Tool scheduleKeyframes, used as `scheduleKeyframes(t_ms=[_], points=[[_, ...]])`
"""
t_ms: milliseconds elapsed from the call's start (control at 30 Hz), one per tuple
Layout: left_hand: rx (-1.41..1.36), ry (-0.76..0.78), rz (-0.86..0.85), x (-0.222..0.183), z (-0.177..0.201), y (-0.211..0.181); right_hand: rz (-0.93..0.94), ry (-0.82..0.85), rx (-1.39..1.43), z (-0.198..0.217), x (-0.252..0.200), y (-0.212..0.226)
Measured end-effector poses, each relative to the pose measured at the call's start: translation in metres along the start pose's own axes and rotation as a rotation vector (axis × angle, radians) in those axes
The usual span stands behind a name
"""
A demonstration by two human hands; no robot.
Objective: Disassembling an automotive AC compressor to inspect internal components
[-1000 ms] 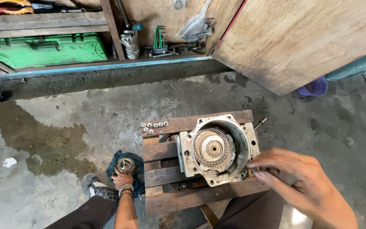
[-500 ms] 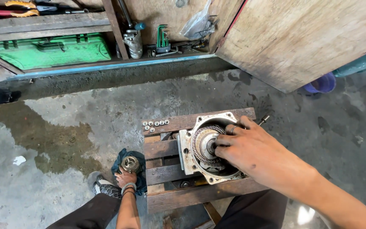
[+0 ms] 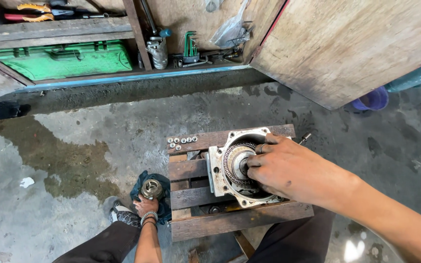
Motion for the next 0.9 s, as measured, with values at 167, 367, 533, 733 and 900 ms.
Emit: scheduleKeyframes(t_ms=[167, 367, 533, 733, 900], points=[[0.017, 0.022, -0.012, 0.0, -0.003, 0.003, -0.018, 0.011, 0.025, -0.003, 0.004, -0.002], [0.041, 0.056, 0.009, -0.001, -0.006, 0.004, -0.001, 0.032, -0.1, -0.002, 0.004, -0.001], [0.041, 0.078, 0.035, -0.004, -0.004, 0.008, 0.049, 0.087, -0.166, -0.009, 0.003, 0.002], [0.026, 0.08, 0.004, -0.004, -0.003, 0.007, 0.065, 0.03, -0.118, -0.014, -0.006, -0.003], [0.014, 0.119, 0.023, -0.006, -0.001, 0.006, 0.016, 0.142, -0.08, 0.009, -0.006, -0.02]])
Point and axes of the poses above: each hand's wrist, its own x-axis towards the middle knuckle, its own z-axis out of the back of the hand, y = z × x, the point moved 8 cm from there along x, towards the middle knuckle, and after that the axes turned 12 degrees about -x, right-handed, at the moved point
